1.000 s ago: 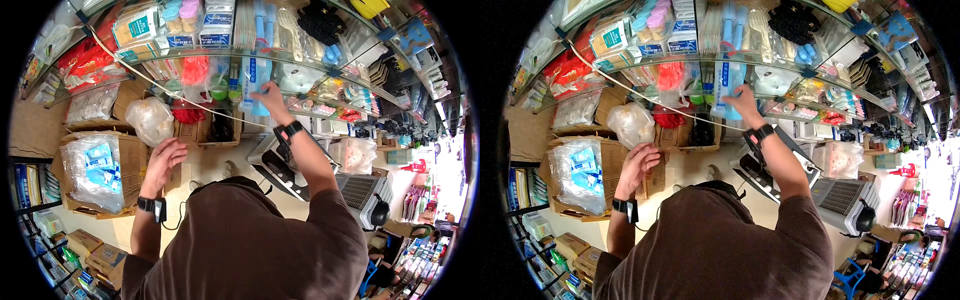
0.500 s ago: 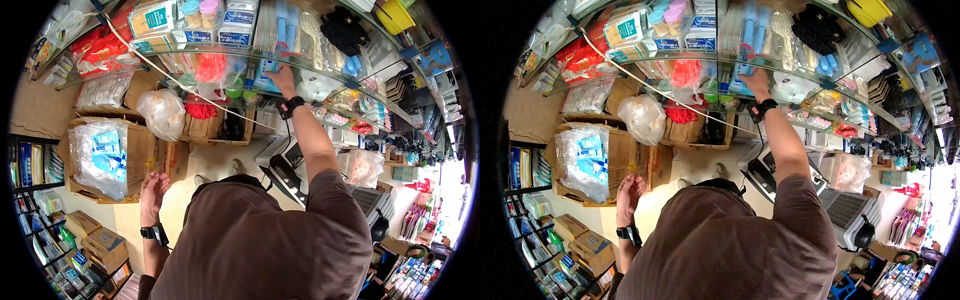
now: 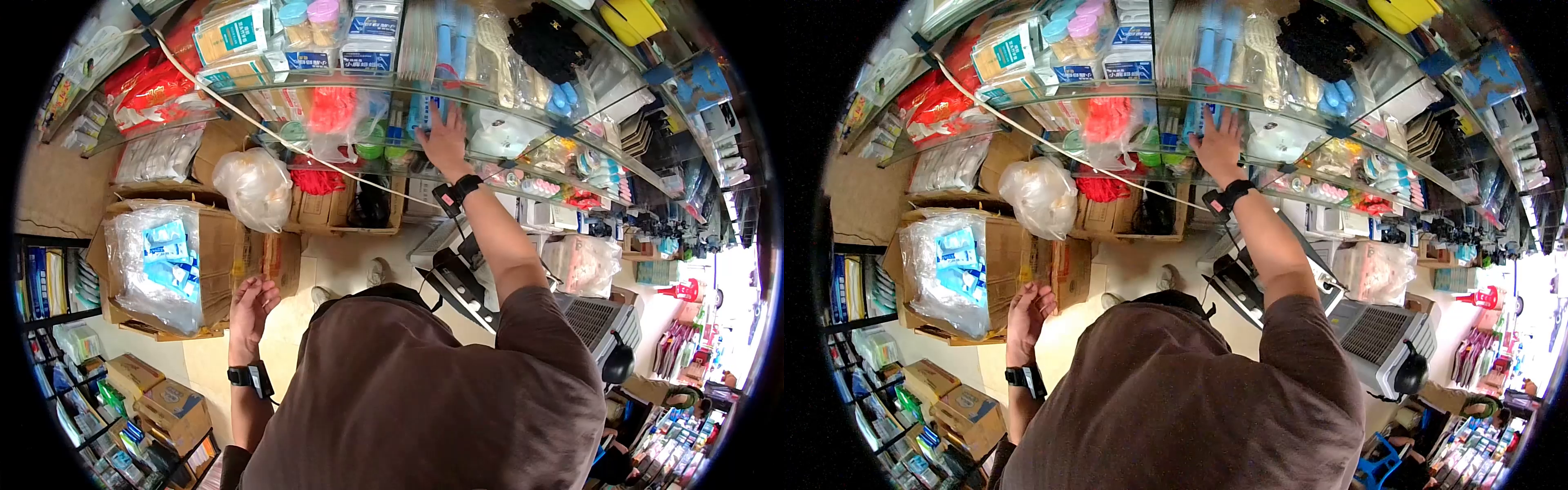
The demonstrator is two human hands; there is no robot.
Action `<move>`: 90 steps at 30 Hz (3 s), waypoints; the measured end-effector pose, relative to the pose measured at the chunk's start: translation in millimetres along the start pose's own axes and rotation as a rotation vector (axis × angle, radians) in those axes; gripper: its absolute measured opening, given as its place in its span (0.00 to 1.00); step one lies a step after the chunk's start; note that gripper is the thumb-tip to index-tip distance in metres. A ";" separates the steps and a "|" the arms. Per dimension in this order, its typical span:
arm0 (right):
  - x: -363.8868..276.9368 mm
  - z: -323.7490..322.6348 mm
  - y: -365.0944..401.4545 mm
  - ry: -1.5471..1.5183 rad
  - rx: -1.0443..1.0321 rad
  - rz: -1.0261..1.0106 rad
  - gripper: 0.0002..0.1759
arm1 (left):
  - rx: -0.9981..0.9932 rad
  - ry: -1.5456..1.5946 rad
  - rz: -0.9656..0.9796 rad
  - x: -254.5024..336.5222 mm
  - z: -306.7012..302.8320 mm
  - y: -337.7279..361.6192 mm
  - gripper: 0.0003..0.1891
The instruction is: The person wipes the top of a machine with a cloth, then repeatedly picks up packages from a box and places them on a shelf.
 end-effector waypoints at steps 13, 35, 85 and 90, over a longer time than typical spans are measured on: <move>23.8 29.6 -1.0 -0.022 -0.219 0.048 0.34 | -0.006 0.021 0.007 4.7 -3.2 -1.6 0.11; -51.6 7.6 30.7 -0.174 -0.160 -0.308 0.21 | 0.004 0.024 -0.004 -6.6 -17.0 -1.8 0.11; -16.7 -204.4 168.2 -1.100 0.348 0.323 0.04 | -0.611 -0.112 -0.142 26.4 119.9 -69.2 0.17; -51.7 -251.8 176.9 -1.568 0.364 0.362 0.07 | -0.769 -0.160 -0.308 -13.1 194.3 -85.3 0.25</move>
Point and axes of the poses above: each hand's wrist, its own y-axis away from the middle knuckle, its own z-axis out of the palm, x = y × z, the point moved 8 cm from there along -y, towards the middle knuckle, and after that the axes turned 1 degree about x, right-handed, at the moved point
